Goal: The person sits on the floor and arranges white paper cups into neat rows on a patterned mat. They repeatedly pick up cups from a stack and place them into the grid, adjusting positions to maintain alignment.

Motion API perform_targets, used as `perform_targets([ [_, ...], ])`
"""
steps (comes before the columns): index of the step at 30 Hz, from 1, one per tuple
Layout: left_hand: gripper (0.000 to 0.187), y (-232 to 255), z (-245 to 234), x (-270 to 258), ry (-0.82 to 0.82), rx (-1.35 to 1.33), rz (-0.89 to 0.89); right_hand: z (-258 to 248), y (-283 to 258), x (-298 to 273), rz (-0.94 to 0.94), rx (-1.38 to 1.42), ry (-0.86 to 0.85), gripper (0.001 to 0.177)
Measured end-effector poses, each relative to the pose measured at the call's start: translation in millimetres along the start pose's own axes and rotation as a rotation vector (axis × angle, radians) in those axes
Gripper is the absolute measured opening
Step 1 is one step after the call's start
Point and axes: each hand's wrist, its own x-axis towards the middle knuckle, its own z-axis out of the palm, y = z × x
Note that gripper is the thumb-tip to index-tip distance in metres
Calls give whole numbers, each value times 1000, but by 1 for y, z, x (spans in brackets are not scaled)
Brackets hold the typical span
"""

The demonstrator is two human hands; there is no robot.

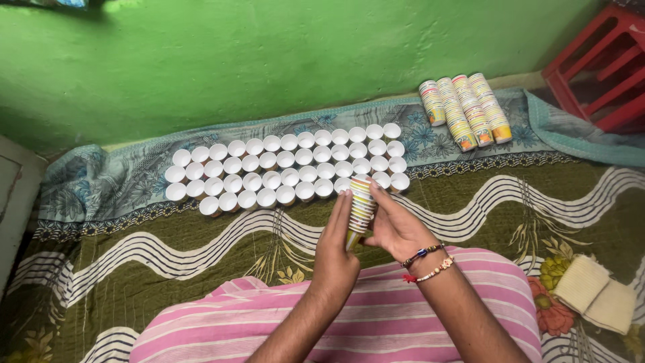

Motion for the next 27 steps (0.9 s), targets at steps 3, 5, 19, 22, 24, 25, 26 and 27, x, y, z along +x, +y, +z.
perform_targets([
  [3,100,0,5,-3,58,-3,39,4,1,-4,27,45,-79,60],
  [5,99,-2,6,-3,79,43,82,3,2,-4,47,75,-160,63],
  [19,98,-3,2,3,-53,370,187,-10,4,-6,-205,-222,43,65],
  [22,95,5,-4,10,-117,410,96,-9,3,-1,-345,-353,177,60],
  [24,86,12,-9,12,-88,303,45,-7,4,1,-560,-517,183,59],
  [25,83,15,-11,15,-61,269,53,-7,4,1,-668,-598,186,58],
  [26,80,17,-13,18,-34,236,60,-6,4,1,-758,-709,196,63],
  [27,78,19,-14,21,-6,202,67,-5,3,0,-846,-822,205,69],
])
